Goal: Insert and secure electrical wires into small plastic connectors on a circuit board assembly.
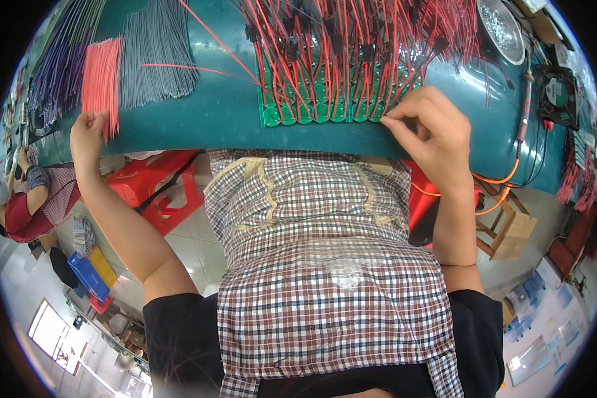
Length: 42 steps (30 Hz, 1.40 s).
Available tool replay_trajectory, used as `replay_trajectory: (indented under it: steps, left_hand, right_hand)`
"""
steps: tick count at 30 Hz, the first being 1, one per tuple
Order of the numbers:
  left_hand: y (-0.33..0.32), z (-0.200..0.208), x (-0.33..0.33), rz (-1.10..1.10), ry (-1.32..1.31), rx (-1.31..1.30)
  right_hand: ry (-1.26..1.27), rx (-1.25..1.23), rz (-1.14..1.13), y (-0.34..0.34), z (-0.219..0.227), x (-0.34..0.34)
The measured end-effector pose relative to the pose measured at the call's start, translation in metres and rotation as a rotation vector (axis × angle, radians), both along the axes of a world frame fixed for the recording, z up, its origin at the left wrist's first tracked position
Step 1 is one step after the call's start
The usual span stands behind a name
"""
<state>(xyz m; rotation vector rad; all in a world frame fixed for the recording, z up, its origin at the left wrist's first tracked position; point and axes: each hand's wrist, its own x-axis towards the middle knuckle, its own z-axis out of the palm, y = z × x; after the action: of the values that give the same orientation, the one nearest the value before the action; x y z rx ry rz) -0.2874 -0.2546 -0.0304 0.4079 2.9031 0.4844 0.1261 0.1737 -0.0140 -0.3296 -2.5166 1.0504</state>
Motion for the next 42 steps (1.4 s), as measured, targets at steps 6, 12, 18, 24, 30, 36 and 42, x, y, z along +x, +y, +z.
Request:
replay_trajectory:
  steps: [6,12,18,24,30,36,42]
  left_hand:
    - [0.03,0.018,0.021,0.04,0.178,-0.126]
    - [0.106,0.025,0.068,0.035,0.129,0.233]
    - [0.129,0.011,0.065,-0.01,-0.195,0.178]
    - [0.139,0.021,0.071,-0.01,-0.193,0.19]
    - [0.13,0.027,0.069,-0.036,-0.281,0.144]
    - [0.136,0.03,0.076,-0.036,-0.294,0.251]
    - [0.129,0.046,0.112,0.1,-0.248,0.54]
  right_hand:
    - [0.089,0.028,-0.038,0.017,0.009,0.01]
    - [-0.092,0.271,-0.746,0.068,0.01,0.02]
    - [-0.466,0.049,-0.766,0.117,0.0,0.036]
    - [-0.485,0.142,-0.822,0.105,0.01,0.034]
    - [-0.325,-0.345,-0.755,0.091,0.025,0.054]
    - [-0.031,-0.611,-0.618,0.073,0.018,0.075]
    - [0.048,-0.577,-0.53,0.064,-0.003,0.069]
